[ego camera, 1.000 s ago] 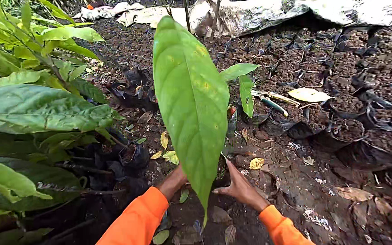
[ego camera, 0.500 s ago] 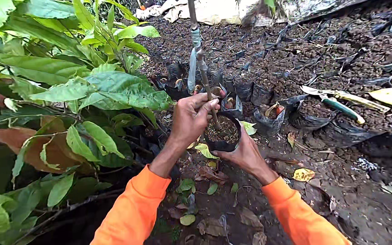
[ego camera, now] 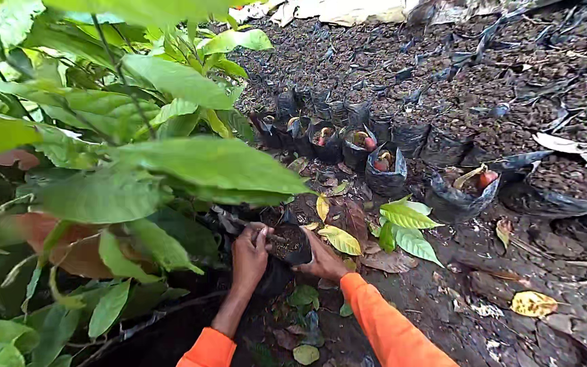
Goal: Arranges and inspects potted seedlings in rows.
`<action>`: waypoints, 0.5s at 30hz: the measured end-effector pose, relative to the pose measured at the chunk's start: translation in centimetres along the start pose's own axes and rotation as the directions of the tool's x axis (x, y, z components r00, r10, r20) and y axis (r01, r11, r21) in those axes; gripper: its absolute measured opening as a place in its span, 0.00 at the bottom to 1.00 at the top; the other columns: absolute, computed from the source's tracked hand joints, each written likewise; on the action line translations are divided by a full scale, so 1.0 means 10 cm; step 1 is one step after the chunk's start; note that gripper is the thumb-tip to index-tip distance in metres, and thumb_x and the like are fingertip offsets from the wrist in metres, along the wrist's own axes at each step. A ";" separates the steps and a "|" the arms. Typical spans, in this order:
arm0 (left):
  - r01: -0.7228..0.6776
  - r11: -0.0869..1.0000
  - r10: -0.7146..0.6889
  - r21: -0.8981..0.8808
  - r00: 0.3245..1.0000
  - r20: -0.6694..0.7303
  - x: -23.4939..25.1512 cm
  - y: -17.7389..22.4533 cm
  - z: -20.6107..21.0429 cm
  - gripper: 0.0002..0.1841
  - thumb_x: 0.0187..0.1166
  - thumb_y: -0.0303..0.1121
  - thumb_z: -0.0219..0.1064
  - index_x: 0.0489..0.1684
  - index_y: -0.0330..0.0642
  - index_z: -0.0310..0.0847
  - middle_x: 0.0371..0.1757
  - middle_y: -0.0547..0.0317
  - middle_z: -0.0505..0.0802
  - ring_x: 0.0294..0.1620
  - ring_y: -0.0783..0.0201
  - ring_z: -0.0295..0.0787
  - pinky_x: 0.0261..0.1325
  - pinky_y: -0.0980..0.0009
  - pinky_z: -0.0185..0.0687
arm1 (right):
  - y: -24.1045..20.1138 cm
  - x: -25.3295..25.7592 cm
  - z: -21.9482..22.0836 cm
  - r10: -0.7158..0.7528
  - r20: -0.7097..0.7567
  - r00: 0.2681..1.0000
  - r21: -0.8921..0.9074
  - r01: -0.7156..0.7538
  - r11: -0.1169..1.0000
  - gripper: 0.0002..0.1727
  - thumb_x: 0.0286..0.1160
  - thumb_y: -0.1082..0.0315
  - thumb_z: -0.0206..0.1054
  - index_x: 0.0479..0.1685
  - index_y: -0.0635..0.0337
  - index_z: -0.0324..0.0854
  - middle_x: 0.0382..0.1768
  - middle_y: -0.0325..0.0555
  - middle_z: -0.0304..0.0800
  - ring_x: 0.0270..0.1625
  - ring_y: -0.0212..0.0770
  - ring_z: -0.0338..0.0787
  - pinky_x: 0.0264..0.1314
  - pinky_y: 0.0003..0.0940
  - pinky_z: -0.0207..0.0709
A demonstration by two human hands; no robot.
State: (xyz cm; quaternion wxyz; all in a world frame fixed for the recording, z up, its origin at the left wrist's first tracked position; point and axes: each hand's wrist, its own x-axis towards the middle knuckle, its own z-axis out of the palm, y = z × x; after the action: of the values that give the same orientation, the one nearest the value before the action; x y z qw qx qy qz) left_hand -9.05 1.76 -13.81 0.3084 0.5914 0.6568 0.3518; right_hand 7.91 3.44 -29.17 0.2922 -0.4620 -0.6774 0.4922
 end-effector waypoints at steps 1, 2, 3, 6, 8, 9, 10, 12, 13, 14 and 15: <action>0.023 1.000 -0.023 -0.006 1.000 -0.006 0.02 -0.02 -0.01 0.10 0.88 0.25 0.59 0.59 0.30 0.81 0.49 0.51 0.97 0.45 0.63 0.97 0.48 0.64 0.96 | 0.02 0.05 0.00 0.010 0.024 1.000 -0.002 -0.010 1.000 0.67 0.52 0.51 0.89 0.94 0.59 0.47 0.90 0.58 0.59 0.90 0.50 0.64 0.92 0.47 0.58; 0.043 0.999 -0.043 -0.008 0.999 0.005 0.02 0.02 -0.02 0.11 0.88 0.25 0.58 0.59 0.29 0.80 0.49 0.51 0.96 0.46 0.64 0.97 0.49 0.65 0.95 | 0.02 0.07 -0.01 0.020 0.043 0.999 -0.010 -0.019 1.000 0.67 0.52 0.51 0.89 0.94 0.60 0.46 0.90 0.58 0.58 0.91 0.50 0.64 0.92 0.46 0.58; 0.059 0.998 -0.059 -0.005 0.998 0.026 0.00 0.07 -0.02 0.11 0.88 0.25 0.58 0.60 0.29 0.79 0.50 0.50 0.96 0.46 0.64 0.96 0.50 0.65 0.94 | 0.02 0.04 -0.01 0.026 0.049 0.998 -0.014 -0.025 1.000 0.68 0.51 0.51 0.89 0.94 0.60 0.45 0.90 0.58 0.58 0.91 0.49 0.63 0.92 0.45 0.57; 0.015 0.999 -0.017 0.035 0.999 0.047 0.00 0.13 0.06 0.12 0.88 0.25 0.60 0.61 0.28 0.79 0.50 0.49 0.95 0.48 0.64 0.95 0.55 0.67 0.92 | 0.05 -0.03 0.00 0.018 0.001 1.000 0.005 -0.018 1.000 0.68 0.51 0.51 0.89 0.94 0.64 0.46 0.90 0.58 0.59 0.91 0.48 0.63 0.93 0.43 0.56; -0.060 0.996 0.058 0.061 0.998 0.032 0.03 0.05 0.10 0.11 0.87 0.25 0.59 0.58 0.29 0.82 0.47 0.51 0.96 0.48 0.66 0.96 0.56 0.67 0.93 | 0.03 -0.07 0.02 0.038 -0.034 0.999 0.010 -0.038 0.999 0.67 0.52 0.52 0.89 0.93 0.64 0.48 0.89 0.58 0.62 0.89 0.49 0.67 0.92 0.44 0.59; -0.081 0.995 0.080 0.051 0.997 0.022 0.05 0.04 0.10 0.10 0.87 0.24 0.58 0.56 0.30 0.83 0.46 0.52 0.97 0.47 0.66 0.97 0.56 0.68 0.93 | 0.01 -0.08 0.03 0.047 -0.045 0.998 0.007 -0.047 0.999 0.66 0.52 0.52 0.88 0.93 0.63 0.48 0.88 0.58 0.63 0.89 0.49 0.68 0.91 0.45 0.60; -0.092 0.995 0.092 0.034 0.996 0.010 0.05 0.04 0.10 0.10 0.87 0.24 0.57 0.54 0.30 0.83 0.45 0.52 0.97 0.46 0.67 0.97 0.55 0.68 0.93 | 0.00 -0.08 0.05 0.045 -0.061 0.997 0.002 -0.045 0.999 0.66 0.52 0.52 0.88 0.93 0.64 0.48 0.88 0.58 0.64 0.88 0.50 0.69 0.90 0.45 0.61; -0.111 0.994 0.111 0.002 0.994 -0.019 0.06 0.04 0.10 0.09 0.86 0.23 0.58 0.53 0.30 0.83 0.43 0.53 0.97 0.44 0.68 0.97 0.53 0.70 0.93 | -0.02 -0.07 0.06 0.041 -0.077 0.996 -0.009 -0.042 0.999 0.65 0.53 0.51 0.87 0.93 0.65 0.49 0.87 0.59 0.65 0.87 0.50 0.70 0.89 0.45 0.62; -0.110 0.994 0.110 -0.014 0.993 -0.033 0.07 0.03 0.10 0.09 0.86 0.22 0.58 0.53 0.29 0.83 0.43 0.54 0.97 0.43 0.68 0.97 0.52 0.70 0.94 | -0.03 -0.07 0.06 0.045 -0.074 0.996 -0.017 -0.046 0.999 0.65 0.54 0.50 0.87 0.93 0.65 0.49 0.87 0.59 0.65 0.86 0.51 0.71 0.89 0.45 0.63; -0.103 0.994 0.102 -0.029 0.994 -0.045 0.06 0.01 0.09 0.09 0.86 0.22 0.59 0.53 0.29 0.83 0.43 0.54 0.97 0.43 0.68 0.97 0.52 0.70 0.94 | -0.03 -0.07 0.06 0.051 -0.061 0.997 -0.023 -0.053 0.998 0.65 0.54 0.50 0.87 0.93 0.64 0.48 0.88 0.59 0.64 0.86 0.51 0.71 0.88 0.46 0.64; -0.091 0.995 0.089 -0.040 0.995 -0.052 0.06 -0.02 0.09 0.09 0.86 0.22 0.59 0.54 0.29 0.82 0.43 0.53 0.97 0.43 0.67 0.97 0.52 0.70 0.95 | -0.02 -0.07 0.06 0.059 -0.044 0.997 -0.022 -0.060 0.998 0.65 0.54 0.49 0.87 0.93 0.63 0.48 0.88 0.59 0.64 0.86 0.51 0.71 0.88 0.46 0.64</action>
State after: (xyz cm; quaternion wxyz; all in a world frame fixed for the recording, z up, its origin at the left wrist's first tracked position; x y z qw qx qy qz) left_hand -8.48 2.41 -14.44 0.2881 0.6050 0.6293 0.3937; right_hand 7.62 2.60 -29.10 0.2867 -0.4961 -0.6623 0.4828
